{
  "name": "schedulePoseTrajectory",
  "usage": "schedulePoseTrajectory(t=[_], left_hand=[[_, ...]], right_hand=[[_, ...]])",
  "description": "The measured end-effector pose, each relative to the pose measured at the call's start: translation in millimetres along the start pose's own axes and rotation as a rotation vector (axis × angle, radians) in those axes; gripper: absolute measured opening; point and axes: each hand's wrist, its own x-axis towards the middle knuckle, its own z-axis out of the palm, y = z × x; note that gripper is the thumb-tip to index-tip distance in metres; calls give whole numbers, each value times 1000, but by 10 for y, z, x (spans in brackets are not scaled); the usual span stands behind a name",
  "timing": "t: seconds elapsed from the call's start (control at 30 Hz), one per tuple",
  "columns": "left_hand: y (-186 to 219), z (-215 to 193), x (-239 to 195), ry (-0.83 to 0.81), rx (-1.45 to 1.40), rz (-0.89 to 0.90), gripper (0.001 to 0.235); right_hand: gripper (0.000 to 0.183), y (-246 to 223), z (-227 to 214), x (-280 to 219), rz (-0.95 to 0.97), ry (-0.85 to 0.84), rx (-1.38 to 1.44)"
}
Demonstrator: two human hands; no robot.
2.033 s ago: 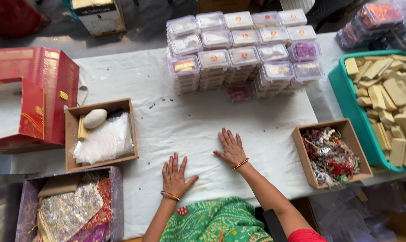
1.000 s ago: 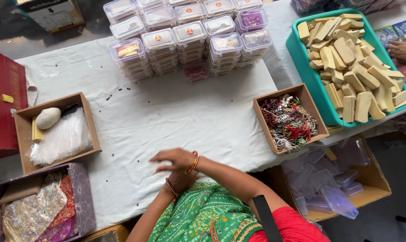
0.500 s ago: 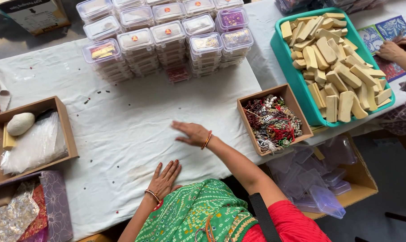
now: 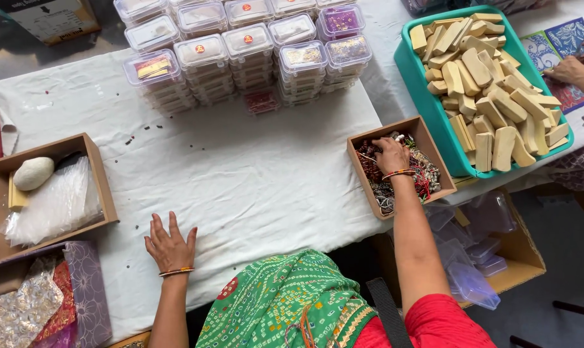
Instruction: The person wraps a gold-colored jewelry item in a decorative cloth, places it in a plastic bag, and then into a small plastic container. They then pick up a beaded bracelet, place it in a plastic bag, and put it into another container.
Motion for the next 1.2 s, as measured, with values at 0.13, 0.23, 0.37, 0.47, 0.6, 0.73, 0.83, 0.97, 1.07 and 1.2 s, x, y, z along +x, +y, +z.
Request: schedulePoseTrajectory(t=[0.13, 0.23, 0.37, 0.47, 0.6, 0.73, 0.83, 0.97, 1.07, 1.2], left_hand=[[0, -103, 164, 32, -46, -113, 77], [201, -220, 273, 96, -126, -66, 72], [607, -509, 521, 106, -220, 34, 69], [1007, -849, 769, 28, -343, 231, 63], [1562, -1341, 994, 111, -545, 506, 58], [1983, -1689, 1186, 117, -833, 494, 58], [1943, -1706, 1225, 85, -906, 353, 41], [1663, -1705, 1268, 74, -932, 210, 25], [1453, -1606, 1288, -41, -1041, 49, 28], [1401, -1551, 1288, -164, -1250, 39, 34]], right_hand=[[12, 249, -113, 33, 187, -45, 137], [14, 55, -733, 172, 298, 29, 390], [12, -516, -1484, 316, 244, 40, 725], [13, -946, -1762, 408, 36, -14, 1217], [22, -1574, -1802, 405, -140, -242, 1312], [27, -2232, -1577, 373, -405, -588, 1235], [18, -2741, -1546, 330, -537, -575, 1096], [17, -2871, -1200, 371, -465, -625, 1305], [16, -2901, -1063, 380, -322, -651, 1518], [17, -2937, -896, 349, -271, -686, 1481]])
